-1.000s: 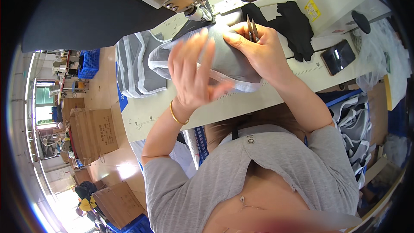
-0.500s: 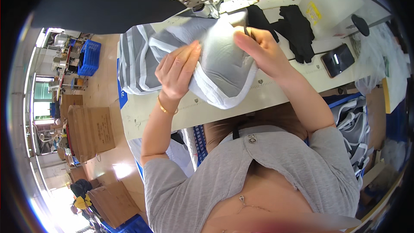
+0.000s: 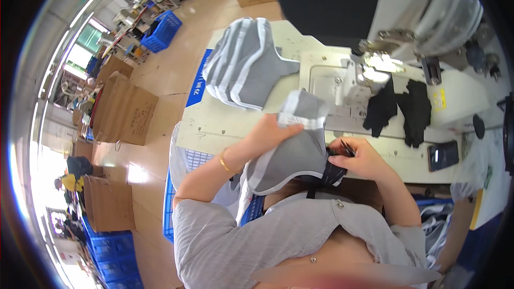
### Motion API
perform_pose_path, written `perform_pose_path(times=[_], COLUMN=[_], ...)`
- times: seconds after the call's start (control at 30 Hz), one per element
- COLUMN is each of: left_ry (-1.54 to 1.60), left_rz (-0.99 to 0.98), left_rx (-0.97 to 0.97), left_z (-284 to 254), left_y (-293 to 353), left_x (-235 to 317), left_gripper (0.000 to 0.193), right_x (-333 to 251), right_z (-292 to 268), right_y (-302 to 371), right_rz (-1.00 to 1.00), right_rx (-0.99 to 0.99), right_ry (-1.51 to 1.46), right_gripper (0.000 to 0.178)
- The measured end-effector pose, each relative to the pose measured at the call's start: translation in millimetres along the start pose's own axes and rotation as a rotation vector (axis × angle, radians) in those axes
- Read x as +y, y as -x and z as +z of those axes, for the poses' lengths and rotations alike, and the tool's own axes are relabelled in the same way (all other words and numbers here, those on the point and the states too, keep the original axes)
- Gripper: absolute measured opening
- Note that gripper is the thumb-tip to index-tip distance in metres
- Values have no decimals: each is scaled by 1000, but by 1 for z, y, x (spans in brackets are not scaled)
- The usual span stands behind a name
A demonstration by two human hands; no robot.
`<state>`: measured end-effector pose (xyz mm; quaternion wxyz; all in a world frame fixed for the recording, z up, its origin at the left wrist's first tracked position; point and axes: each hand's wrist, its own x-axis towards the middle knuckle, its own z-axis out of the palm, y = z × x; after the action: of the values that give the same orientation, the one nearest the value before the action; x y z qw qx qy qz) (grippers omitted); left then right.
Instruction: The worker is using a sewing machine to stitch together black and gray fabric components for shoes, using small snips to trim threads between operations.
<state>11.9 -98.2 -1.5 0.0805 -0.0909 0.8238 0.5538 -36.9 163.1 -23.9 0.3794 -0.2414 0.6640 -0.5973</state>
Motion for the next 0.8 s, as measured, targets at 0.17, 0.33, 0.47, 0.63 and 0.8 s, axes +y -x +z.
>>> perform_pose_path(times=[0.17, 0.33, 0.47, 0.63, 0.8], left_ry=[-713, -337, 288, 84, -83], left_rz=[963, 707, 130, 53, 300], left_rx=[2, -795, -778, -400, -196], left_z=[20, 36, 52, 54, 60], left_y=[-6, -21, -19, -12, -6], left_x=[-6, -1, 0, 5, 17], left_gripper=[71, 39, 20, 19, 20], right_x=[3, 4, 16, 26, 29], right_z=[0, -10, -13, -12, -1], right_y=[4, 7, 6, 15, 16], right_rz=[-292, 17, 104, 20, -18], right_rx=[52, -6, 64, 96, 310], right_ry=[396, -196, -553, -821, -448], right_gripper=[17, 13, 19, 20, 10])
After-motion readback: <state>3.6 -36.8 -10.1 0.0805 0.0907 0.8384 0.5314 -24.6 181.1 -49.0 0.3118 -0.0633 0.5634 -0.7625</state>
